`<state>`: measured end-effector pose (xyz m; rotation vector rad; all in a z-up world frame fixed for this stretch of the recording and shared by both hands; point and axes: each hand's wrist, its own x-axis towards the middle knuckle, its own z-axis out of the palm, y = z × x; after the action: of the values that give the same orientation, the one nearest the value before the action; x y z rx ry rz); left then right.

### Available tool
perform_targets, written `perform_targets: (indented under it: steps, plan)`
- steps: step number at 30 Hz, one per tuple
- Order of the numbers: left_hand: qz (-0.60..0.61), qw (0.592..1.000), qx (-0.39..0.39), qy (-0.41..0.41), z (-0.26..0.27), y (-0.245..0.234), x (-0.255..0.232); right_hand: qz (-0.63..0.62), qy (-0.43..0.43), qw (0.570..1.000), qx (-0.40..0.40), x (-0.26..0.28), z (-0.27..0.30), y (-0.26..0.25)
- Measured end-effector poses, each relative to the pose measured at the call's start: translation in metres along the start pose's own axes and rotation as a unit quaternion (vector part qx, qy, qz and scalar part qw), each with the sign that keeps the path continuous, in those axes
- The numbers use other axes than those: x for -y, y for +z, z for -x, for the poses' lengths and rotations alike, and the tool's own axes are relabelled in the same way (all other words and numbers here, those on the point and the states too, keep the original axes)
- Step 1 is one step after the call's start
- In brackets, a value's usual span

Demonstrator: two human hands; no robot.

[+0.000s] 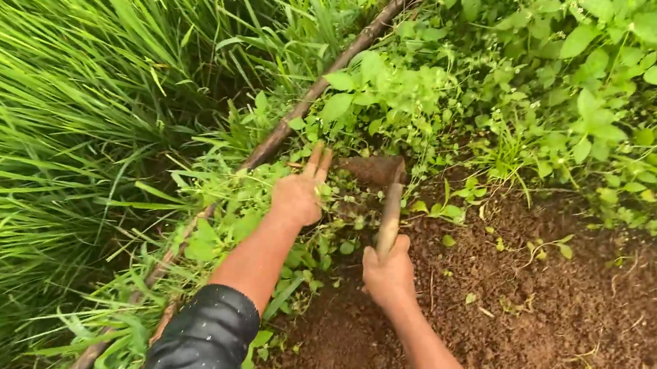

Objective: Weeding a garden bed using a hand hoe

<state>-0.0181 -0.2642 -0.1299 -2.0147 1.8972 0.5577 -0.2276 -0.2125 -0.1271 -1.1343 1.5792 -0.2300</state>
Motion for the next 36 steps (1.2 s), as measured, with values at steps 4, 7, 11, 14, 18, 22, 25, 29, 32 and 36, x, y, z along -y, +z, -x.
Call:
perform_targets:
  steps: [4,7,11,14,18,22,25,29,32,36]
  plan:
    - [-0.050,0.999,-0.014,0.009,-0.017,0.022,0.016,-0.009,0.003,1.000,-0.018,0.007,0.003,0.002]
    - [-0.083,0.996,0.000,-0.022,-0.041,0.060,0.022,-0.022,0.012,1.000,-0.018,0.024,0.012,-0.002]
    - [0.035,0.991,-0.093,-0.092,-0.086,0.156,0.038,-0.089,-0.005,0.995,-0.050,0.051,0.008,0.004]
    - [0.017,0.975,-0.217,-0.035,-0.082,0.180,0.040,-0.077,-0.037,0.996,-0.024,0.055,-0.021,0.020]
    - [0.015,0.967,-0.253,-0.009,-0.062,0.169,0.030,0.006,-0.061,0.995,0.073,0.033,-0.039,0.028]
    - [-0.003,0.972,-0.227,0.064,-0.021,0.180,0.027,-0.036,-0.005,0.998,0.054,0.013,0.027,0.008]
    - [0.049,0.991,-0.101,0.066,0.050,0.129,0.005,0.098,0.019,0.994,0.049,0.013,0.071,-0.015]
    - [0.049,0.986,0.108,0.118,0.117,0.093,-0.018,-0.001,0.114,0.993,0.023,0.044,0.100,-0.038]
    - [-0.074,0.970,0.182,0.146,0.138,0.073,-0.034,-0.083,0.066,0.993,-0.055,0.055,0.085,-0.040]
    - [-0.074,0.978,0.177,0.081,0.134,0.054,-0.035,-0.139,0.032,0.989,-0.032,0.059,0.071,-0.028]
